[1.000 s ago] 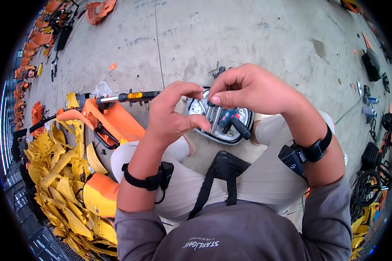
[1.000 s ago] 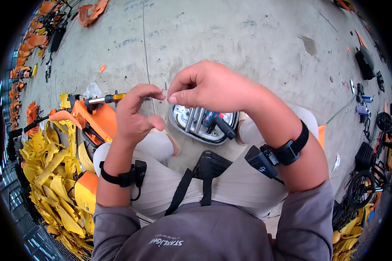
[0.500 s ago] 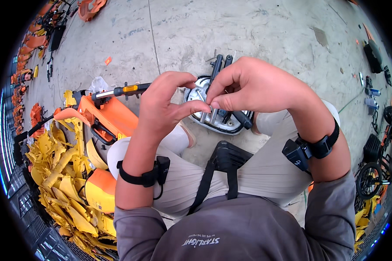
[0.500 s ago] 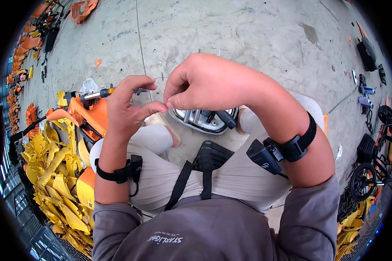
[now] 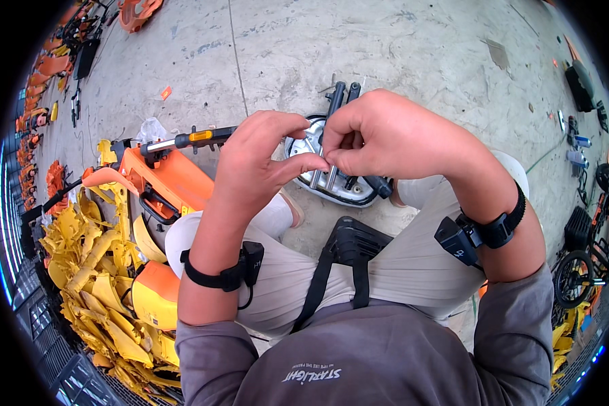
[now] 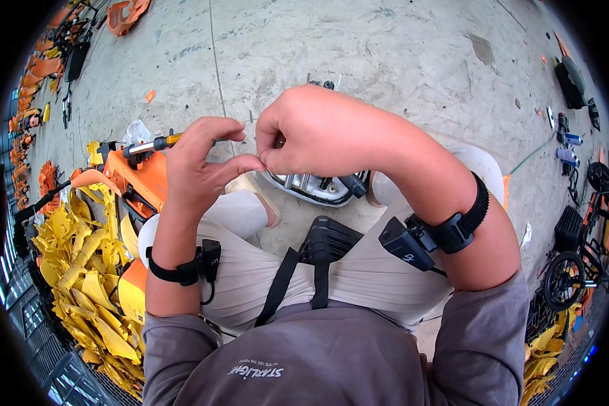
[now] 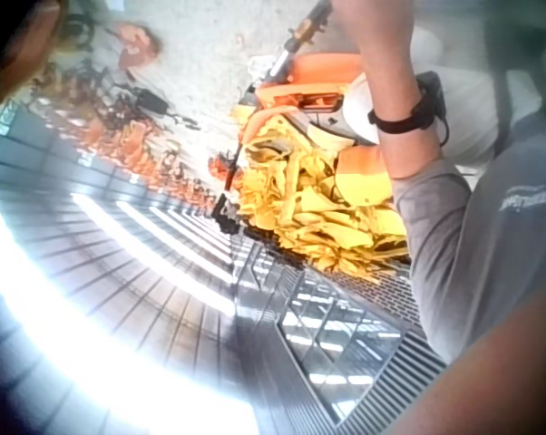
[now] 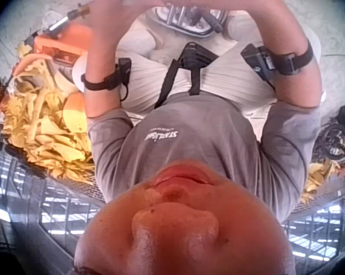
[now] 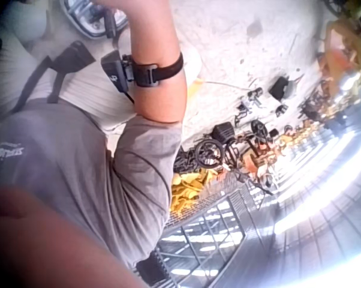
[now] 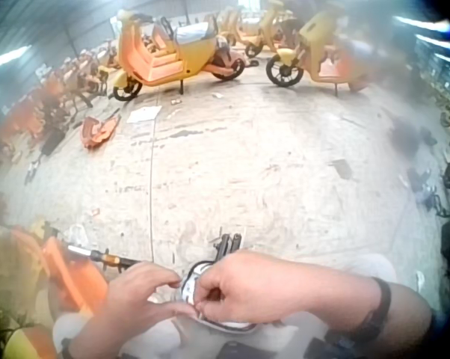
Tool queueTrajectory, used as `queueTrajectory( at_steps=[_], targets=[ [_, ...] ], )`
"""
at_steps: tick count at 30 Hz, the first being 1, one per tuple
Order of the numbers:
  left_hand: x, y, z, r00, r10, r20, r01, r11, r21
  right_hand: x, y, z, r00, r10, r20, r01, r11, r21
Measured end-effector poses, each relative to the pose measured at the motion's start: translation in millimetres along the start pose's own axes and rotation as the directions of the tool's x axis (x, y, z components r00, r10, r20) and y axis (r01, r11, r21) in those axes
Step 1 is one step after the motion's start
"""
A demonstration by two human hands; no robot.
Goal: The person handles a small component and a wire, then inserts the wire through a hole in a front fork tube and adjusts the mounting bracket.
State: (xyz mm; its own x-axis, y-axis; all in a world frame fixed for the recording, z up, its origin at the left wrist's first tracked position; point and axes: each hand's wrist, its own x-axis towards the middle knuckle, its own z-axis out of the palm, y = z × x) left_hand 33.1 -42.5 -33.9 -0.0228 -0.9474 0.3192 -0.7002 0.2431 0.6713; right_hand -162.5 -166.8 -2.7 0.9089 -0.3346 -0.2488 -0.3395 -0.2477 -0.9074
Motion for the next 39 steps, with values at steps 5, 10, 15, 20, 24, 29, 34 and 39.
queueTrajectory(
  at_steps=[5,10,15,20,24,29,34,39],
  targets=[
    [0.2,-0.3,0.2,1.000,0.020,-0.003,-0.020,1.000,-0.006,-0.5,-1.7,-0.1,1.000,-0.013,0.011,0.013,1.000,0.005],
    [0.5,-0.3,0.7,0.999,0.031,-0.013,-0.031,0.999,-0.029,-1.0,-2.9,0.3,1.000,-0.028,0.005,0.028,0.999,0.020],
    [-0.2,-1.7,1.0,0.999,0.035,-0.017,-0.036,0.999,-0.037,-1.2,-2.7,1.0,0.999,-0.052,-0.005,0.052,0.999,0.005],
    [0.5,-0.4,-0.1,0.999,0.039,-0.022,-0.040,0.999,-0.021,-1.4,-2.9,0.1,0.999,-0.051,-0.005,0.051,0.999,0.011],
    [0.9,0.8,-1.0,0.999,0.028,-0.035,-0.029,1.000,-0.012,-2.4,-4.9,-5.1,0.999,0.007,0.043,-0.010,0.998,0.057],
    [1.6,3.5,-1.8,1.000,0.014,-0.028,-0.014,1.000,0.002,-4.6,-9.4,-10.0,1.000,0.004,0.025,-0.006,0.999,0.045],
    [1.4,3.6,-0.8,0.999,0.026,-0.028,-0.025,1.000,0.011,-3.4,-9.3,-6.7,0.999,0.025,0.025,-0.026,0.999,0.037],
    [0.4,5.3,0.9,0.999,0.036,-0.029,-0.035,0.998,0.055,-0.9,-5.5,-2.9,0.999,0.035,0.010,-0.035,0.999,-0.013]
  ],
)
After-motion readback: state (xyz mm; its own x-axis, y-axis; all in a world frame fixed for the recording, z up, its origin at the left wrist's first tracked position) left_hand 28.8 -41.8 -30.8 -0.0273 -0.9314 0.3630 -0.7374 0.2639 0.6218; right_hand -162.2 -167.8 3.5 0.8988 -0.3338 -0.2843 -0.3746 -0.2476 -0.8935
